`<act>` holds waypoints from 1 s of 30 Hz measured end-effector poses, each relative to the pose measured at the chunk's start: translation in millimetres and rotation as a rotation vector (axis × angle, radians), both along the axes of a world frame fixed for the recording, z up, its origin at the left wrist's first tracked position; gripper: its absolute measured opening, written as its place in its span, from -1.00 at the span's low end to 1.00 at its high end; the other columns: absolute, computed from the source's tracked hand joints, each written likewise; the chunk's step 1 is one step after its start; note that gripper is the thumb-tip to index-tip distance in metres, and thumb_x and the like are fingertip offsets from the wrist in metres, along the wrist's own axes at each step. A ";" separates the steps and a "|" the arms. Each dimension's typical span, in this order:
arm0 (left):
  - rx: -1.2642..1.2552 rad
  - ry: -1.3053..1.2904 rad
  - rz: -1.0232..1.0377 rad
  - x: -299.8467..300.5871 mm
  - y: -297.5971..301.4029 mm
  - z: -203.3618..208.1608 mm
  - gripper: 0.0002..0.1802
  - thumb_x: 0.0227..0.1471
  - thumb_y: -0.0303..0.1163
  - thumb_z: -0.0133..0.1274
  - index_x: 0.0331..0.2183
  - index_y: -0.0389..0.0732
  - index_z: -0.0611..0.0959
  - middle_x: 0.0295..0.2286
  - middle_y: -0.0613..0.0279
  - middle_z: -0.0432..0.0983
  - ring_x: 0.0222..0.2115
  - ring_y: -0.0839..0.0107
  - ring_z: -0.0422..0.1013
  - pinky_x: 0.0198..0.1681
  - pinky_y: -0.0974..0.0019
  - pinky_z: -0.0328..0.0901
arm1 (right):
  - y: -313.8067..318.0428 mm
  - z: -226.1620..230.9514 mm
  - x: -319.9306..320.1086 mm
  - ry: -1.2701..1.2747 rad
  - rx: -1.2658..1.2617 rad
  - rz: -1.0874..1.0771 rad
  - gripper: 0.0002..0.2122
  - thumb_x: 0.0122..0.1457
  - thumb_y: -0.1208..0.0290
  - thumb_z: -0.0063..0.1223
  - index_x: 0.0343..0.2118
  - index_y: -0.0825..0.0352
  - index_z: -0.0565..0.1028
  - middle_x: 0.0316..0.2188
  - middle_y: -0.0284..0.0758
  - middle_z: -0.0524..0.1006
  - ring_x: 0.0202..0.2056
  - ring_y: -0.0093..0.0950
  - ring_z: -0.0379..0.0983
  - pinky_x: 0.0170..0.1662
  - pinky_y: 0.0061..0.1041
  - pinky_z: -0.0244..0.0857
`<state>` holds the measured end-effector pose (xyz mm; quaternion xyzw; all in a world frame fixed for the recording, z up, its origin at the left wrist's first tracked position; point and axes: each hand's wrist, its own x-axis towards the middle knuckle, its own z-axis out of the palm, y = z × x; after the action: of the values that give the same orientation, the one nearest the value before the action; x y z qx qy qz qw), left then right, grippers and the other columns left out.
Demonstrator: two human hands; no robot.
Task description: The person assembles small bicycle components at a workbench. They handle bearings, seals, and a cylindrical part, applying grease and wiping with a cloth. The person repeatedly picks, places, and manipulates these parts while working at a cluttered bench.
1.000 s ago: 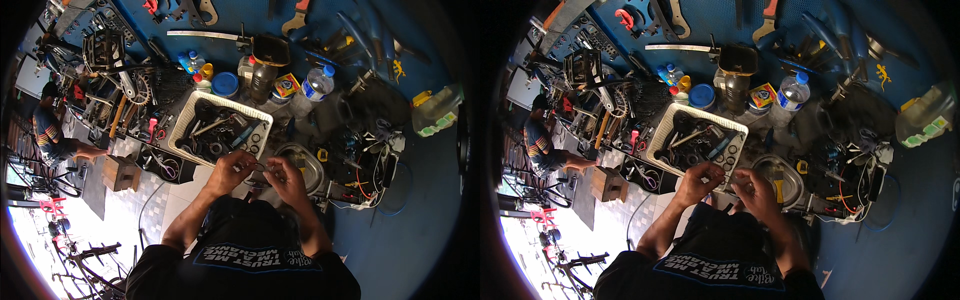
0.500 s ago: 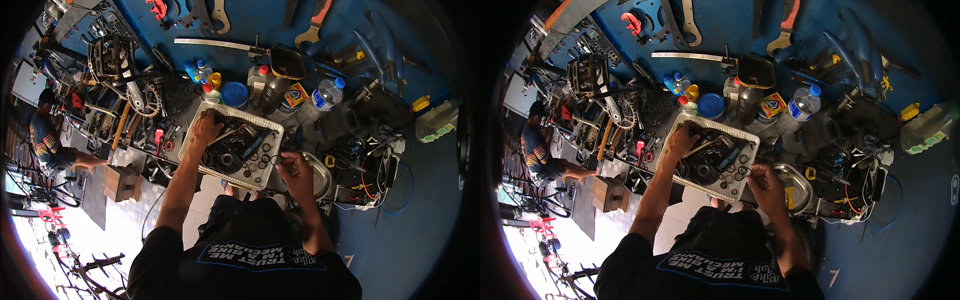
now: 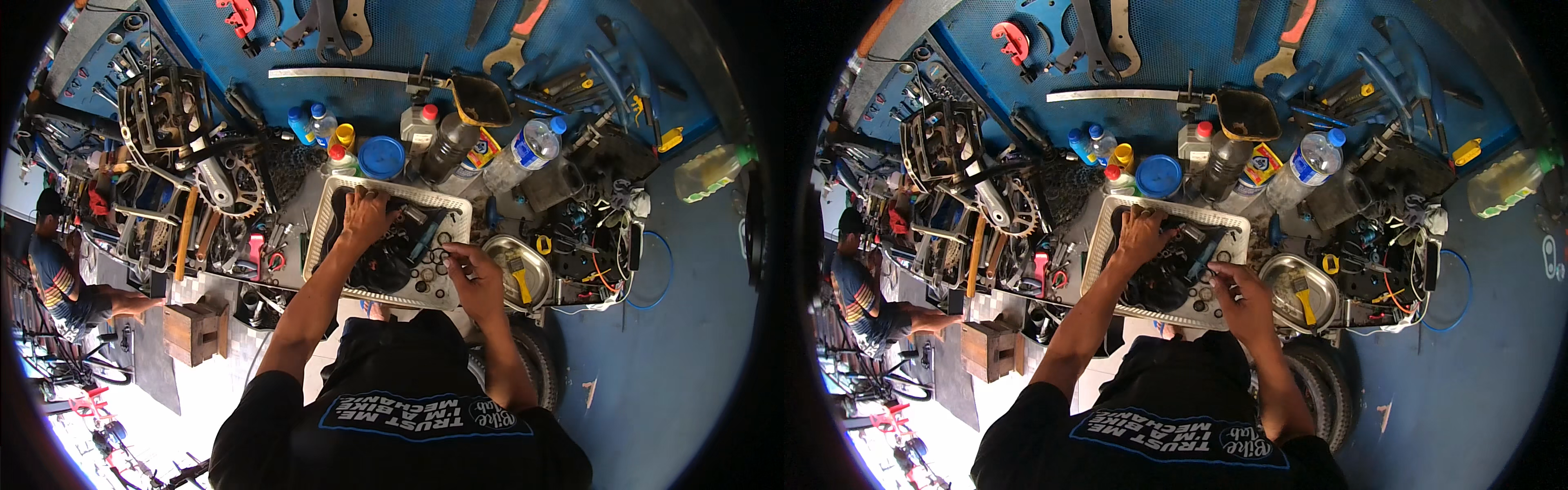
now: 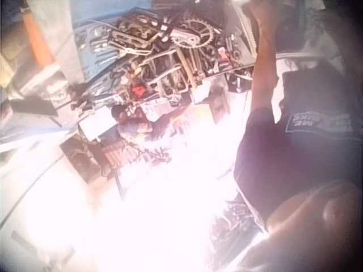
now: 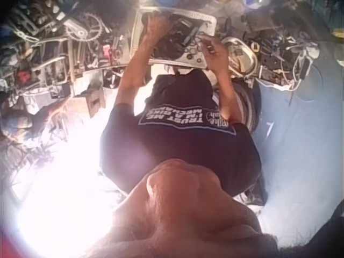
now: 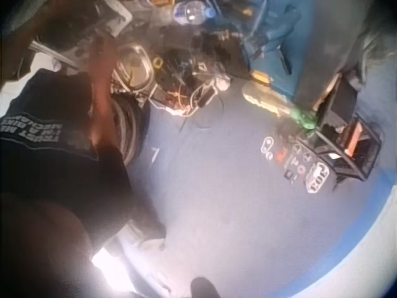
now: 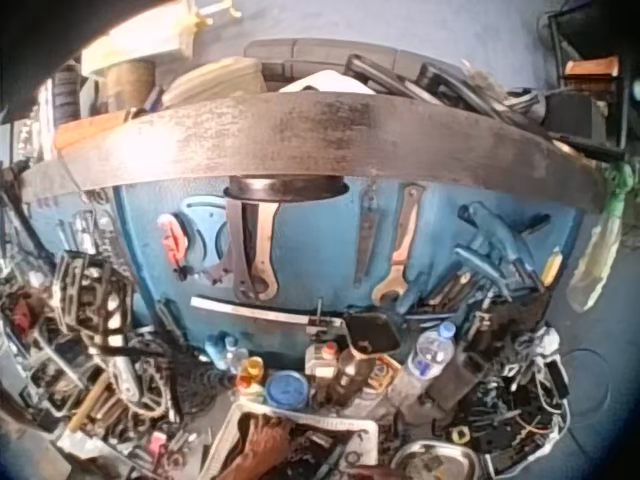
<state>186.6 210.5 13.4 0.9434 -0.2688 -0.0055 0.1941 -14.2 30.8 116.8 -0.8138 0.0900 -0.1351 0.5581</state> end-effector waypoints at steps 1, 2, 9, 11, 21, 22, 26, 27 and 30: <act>-0.009 -0.003 -0.011 0.9 1.2 1.3 -0.38 -0.03 -0.05 0.39 0.04 -0.12 0.68 -0.07 -0.04 0.64 0.05 -0.04 0.43 0.15 -0.05 0.24 | 2.2 -0.3 1.3 -0.007 -0.012 -0.007 -0.75 0.24 0.60 0.24 -0.01 0.33 0.60 -0.29 -0.29 0.64 -0.33 -0.60 0.57 -0.33 -0.57 0.43; -0.086 0.101 0.016 1.8 6.2 2.8 -0.42 0.03 -0.07 0.36 0.04 -0.14 0.67 -0.07 -0.02 0.64 0.07 0.02 0.42 0.16 -0.04 0.24 | 3.8 -1.1 2.8 -0.015 -0.024 -0.012 -0.74 0.24 0.60 0.24 0.00 0.33 0.60 -0.29 -0.29 0.64 -0.32 -0.61 0.57 -0.33 -0.57 0.42; -1.522 1.104 0.066 -33.4 46.2 72.8 -0.49 0.40 -0.05 -0.03 0.12 -0.26 0.55 -0.11 0.26 0.58 -0.18 0.45 0.44 -0.16 0.31 0.31 | 9.2 13.6 28.5 -0.113 0.193 0.032 -0.74 0.26 0.69 0.19 -0.01 0.34 0.56 -0.23 -0.41 0.59 -0.23 -0.68 0.51 -0.19 -0.65 0.39; -1.658 1.189 -0.016 -48.9 47.0 78.5 -0.48 0.38 0.01 -0.04 0.10 -0.21 0.57 -0.12 0.28 0.58 -0.18 0.42 0.44 -0.17 0.28 0.30 | 19.3 31.0 42.1 -0.154 0.254 0.105 -0.77 0.26 0.64 0.24 -0.03 0.37 0.55 -0.21 -0.37 0.62 -0.19 -0.65 0.54 -0.15 -0.62 0.41; -1.781 1.105 -0.011 -79.3 41.7 104.4 -0.48 0.40 -0.02 -0.06 0.09 -0.26 0.58 -0.12 0.28 0.58 -0.17 0.45 0.44 -0.15 0.32 0.31 | 49.9 66.9 81.6 -0.177 0.169 0.299 -0.77 0.25 0.53 0.29 -0.04 0.33 0.58 -0.27 -0.32 0.68 -0.36 -0.64 0.59 -0.36 -0.59 0.42; -1.781 1.101 -0.008 -79.6 41.5 104.5 -0.49 0.41 -0.03 -0.07 0.09 -0.26 0.58 -0.12 0.28 0.58 -0.17 0.45 0.43 -0.15 0.32 0.31 | 49.6 64.7 82.3 -0.191 0.102 0.293 -0.76 0.24 0.52 0.30 -0.04 0.32 0.58 -0.29 -0.32 0.67 -0.38 -0.64 0.57 -0.38 -0.58 0.41; -1.780 1.105 0.027 -82.5 38.6 103.6 -0.48 0.43 -0.02 -0.11 0.09 -0.26 0.57 -0.11 0.26 0.58 -0.17 0.45 0.43 -0.14 0.31 0.30 | 51.8 62.4 81.8 -0.245 -0.144 0.241 -0.73 0.20 0.51 0.33 -0.04 0.26 0.59 -0.37 -0.34 0.62 -0.49 -0.60 0.49 -0.43 -0.54 0.38; -1.783 1.112 0.033 -83.2 36.7 105.5 -0.48 0.43 -0.02 -0.12 0.10 -0.26 0.57 -0.11 0.25 0.58 -0.17 0.45 0.43 -0.13 0.30 0.30 | 54.0 66.2 80.6 -0.260 -0.198 0.221 -0.72 0.19 0.51 0.33 -0.03 0.25 0.59 -0.38 -0.34 0.61 -0.51 -0.58 0.47 -0.43 -0.53 0.37; -1.783 1.122 0.029 -83.2 34.5 106.0 -0.48 0.44 -0.03 -0.14 0.10 -0.27 0.56 -0.09 0.24 0.58 -0.14 0.43 0.43 -0.10 0.27 0.30 | 56.8 68.0 79.9 -0.330 -0.319 0.189 -0.70 0.16 0.44 0.37 -0.04 0.23 0.60 -0.38 -0.32 0.59 -0.41 -0.43 0.55 -0.37 -0.43 0.44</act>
<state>103.4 245.0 119.3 0.3244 -0.0360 -0.2393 0.9144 65.7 87.6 184.8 -0.8633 -0.1013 -0.2256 0.4399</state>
